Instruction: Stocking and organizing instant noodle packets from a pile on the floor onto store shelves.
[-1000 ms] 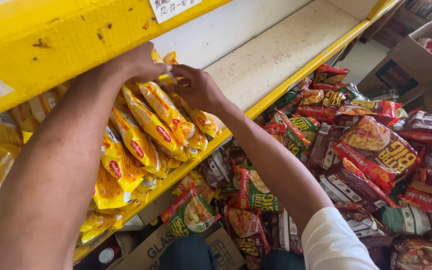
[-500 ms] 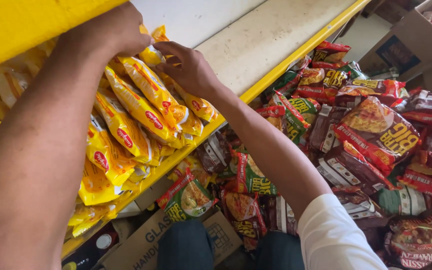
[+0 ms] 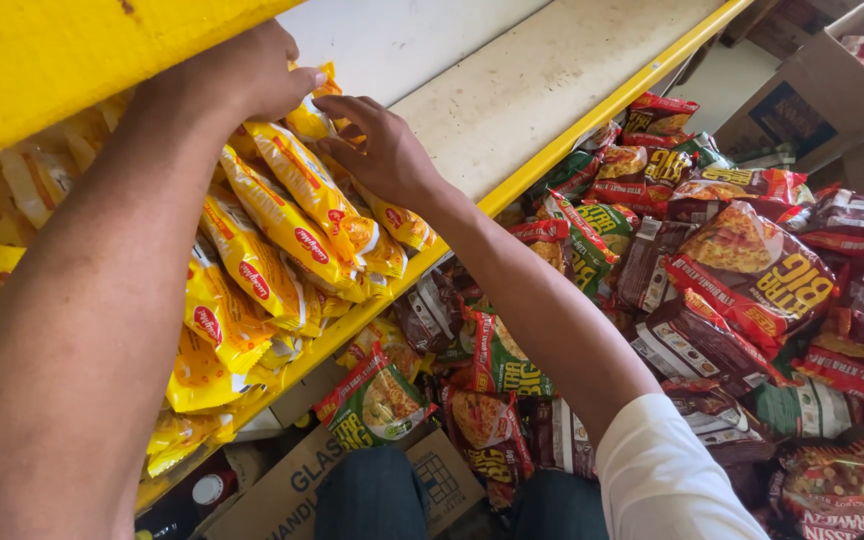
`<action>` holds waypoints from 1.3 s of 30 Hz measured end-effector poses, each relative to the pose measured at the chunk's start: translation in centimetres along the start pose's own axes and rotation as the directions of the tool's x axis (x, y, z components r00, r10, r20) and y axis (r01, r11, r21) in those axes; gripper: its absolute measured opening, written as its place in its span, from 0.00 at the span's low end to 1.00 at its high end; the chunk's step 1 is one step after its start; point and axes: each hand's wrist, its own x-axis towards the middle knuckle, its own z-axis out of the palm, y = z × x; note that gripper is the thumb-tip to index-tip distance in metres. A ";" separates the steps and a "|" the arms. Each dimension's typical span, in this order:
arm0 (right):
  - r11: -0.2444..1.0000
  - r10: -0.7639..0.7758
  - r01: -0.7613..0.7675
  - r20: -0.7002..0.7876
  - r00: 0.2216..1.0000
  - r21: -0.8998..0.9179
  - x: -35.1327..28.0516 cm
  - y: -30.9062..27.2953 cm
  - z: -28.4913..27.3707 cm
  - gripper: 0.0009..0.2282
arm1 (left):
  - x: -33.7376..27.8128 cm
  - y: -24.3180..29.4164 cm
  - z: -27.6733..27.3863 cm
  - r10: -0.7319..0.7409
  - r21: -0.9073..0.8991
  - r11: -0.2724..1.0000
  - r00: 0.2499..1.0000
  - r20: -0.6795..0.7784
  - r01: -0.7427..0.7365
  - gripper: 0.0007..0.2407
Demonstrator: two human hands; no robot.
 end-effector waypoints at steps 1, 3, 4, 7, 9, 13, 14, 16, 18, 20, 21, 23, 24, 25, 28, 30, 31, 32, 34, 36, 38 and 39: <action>1.000 -0.001 0.001 -0.004 1.000 -0.002 0.1 -0.4 -0.1 0.21 | 0.1 0.0 -0.1 0.003 0.002 1.000 1.000 -0.002 -0.003 0.20; 0.999 0.017 -0.017 -0.002 1.000 -0.028 0.0 -1.2 -0.4 0.25 | 0.1 0.0 0.0 0.036 0.049 0.998 0.999 -0.018 -0.035 0.21; 0.999 0.017 -0.017 -0.002 1.000 -0.028 0.0 -1.0 -0.4 0.25 | 0.2 -0.1 0.2 0.036 0.048 0.998 0.999 -0.018 -0.036 0.21; 0.999 -0.011 0.011 0.001 1.000 -0.045 0.0 -1.0 -0.4 0.25 | 0.2 -0.3 0.4 0.068 0.082 0.995 0.997 -0.046 -0.064 0.21; 1.000 0.012 -0.012 0.011 1.000 -0.010 0.1 -1.3 -0.5 0.25 | 0.4 -0.3 0.5 0.086 0.134 0.988 0.994 -0.065 -0.077 0.21; 1.000 0.018 -0.018 0.009 1.000 -0.015 0.0 -1.5 -0.5 0.25 | 0.1 0.1 0.3 0.058 0.151 0.987 0.996 -0.068 -0.048 0.21; 0.999 0.031 -0.031 0.013 0.999 -0.016 0.1 -1.6 -0.5 0.25 | 0.0 0.2 0.2 0.051 0.147 0.988 0.996 -0.068 -0.041 0.22; 0.999 0.044 -0.044 0.018 0.999 -0.016 0.1 -1.6 -0.6 0.25 | -0.2 0.3 0.2 0.044 0.144 0.989 0.997 -0.068 -0.034 0.22; 0.999 0.032 -0.032 0.014 0.999 -0.023 0.0 -1.7 -0.6 0.25 | -0.5 0.4 0.1 0.042 0.123 0.992 0.996 -0.078 -0.032 0.22; 1.000 0.022 -0.022 0.010 1.000 -0.022 0.0 -1.5 -0.6 0.25 | -0.4 0.4 0.2 0.038 0.109 0.994 0.996 -0.085 -0.029 0.23; 1.000 0.013 -0.013 0.007 1.000 -0.020 0.0 -1.4 -0.6 0.25 | -0.3 0.4 0.2 0.035 0.094 0.995 0.995 -0.091 -0.026 0.23; 1.000 0.023 -0.023 0.010 1.000 -0.014 0.0 -1.4 -0.6 0.25 | -0.5 0.5 0.0 0.038 0.114 0.993 0.995 -0.093 -0.028 0.23; 0.999 0.035 -0.035 0.013 0.999 -0.008 0.0 -1.4 -0.6 0.25 | -0.5 0.6 0.0 0.042 0.132 0.991 0.995 -0.092 -0.030 0.23; 0.999 0.035 -0.035 0.013 0.999 -0.009 0.0 -1.3 -0.5 0.25 | -0.7 0.7 -0.1 0.043 0.132 0.991 0.995 -0.092 -0.030 0.23; 0.999 0.035 -0.035 0.012 0.999 -0.004 -0.1 -1.1 -0.6 0.25 | -1.0 0.9 -0.4 0.052 0.134 0.990 0.994 -0.096 -0.039 0.23; 0.998 0.060 -0.060 0.004 0.998 0.006 -0.3 -1.2 -0.6 0.25 | -1.2 0.9 -0.4 0.082 0.115 0.991 0.990 -0.113 -0.069 0.22; 0.998 0.064 -0.064 0.006 0.998 0.007 -0.5 -1.2 -0.8 0.25 | -1.1 0.9 -0.2 0.082 0.113 0.991 0.991 -0.109 -0.069 0.22; 0.998 0.059 -0.059 -0.004 0.998 -0.006 -0.5 -1.2 -1.0 0.25 | -1.0 0.9 -0.2 0.123 0.106 0.988 0.984 -0.130 -0.110 0.22; 0.998 0.060 -0.060 -0.012 0.998 -0.019 -0.8 -1.1 -1.4 0.24 | -1.6 1.5 -0.5 0.166 0.095 0.984 0.975 -0.146 -0.153 0.21; 0.999 0.043 -0.044 -0.038 0.998 -0.016 -1.5 -0.9 -1.8 0.23 | -3.0 2.8 -1.1 0.235 0.039 0.972 0.950 -0.206 -0.232 0.20; 0.996 0.092 -0.092 -0.025 0.995 0.000 -2.1 -1.9 -2.6 0.21 | -4.3 4.0 -1.1 0.296 0.038 0.954 0.918 -0.263 -0.296 0.19; 0.992 0.129 -0.129 -0.015 0.992 0.014 -2.5 -2.4 -3.1 0.19 | -5.0 4.6 -1.1 0.352 0.046 0.933 0.876 -0.328 -0.357 0.19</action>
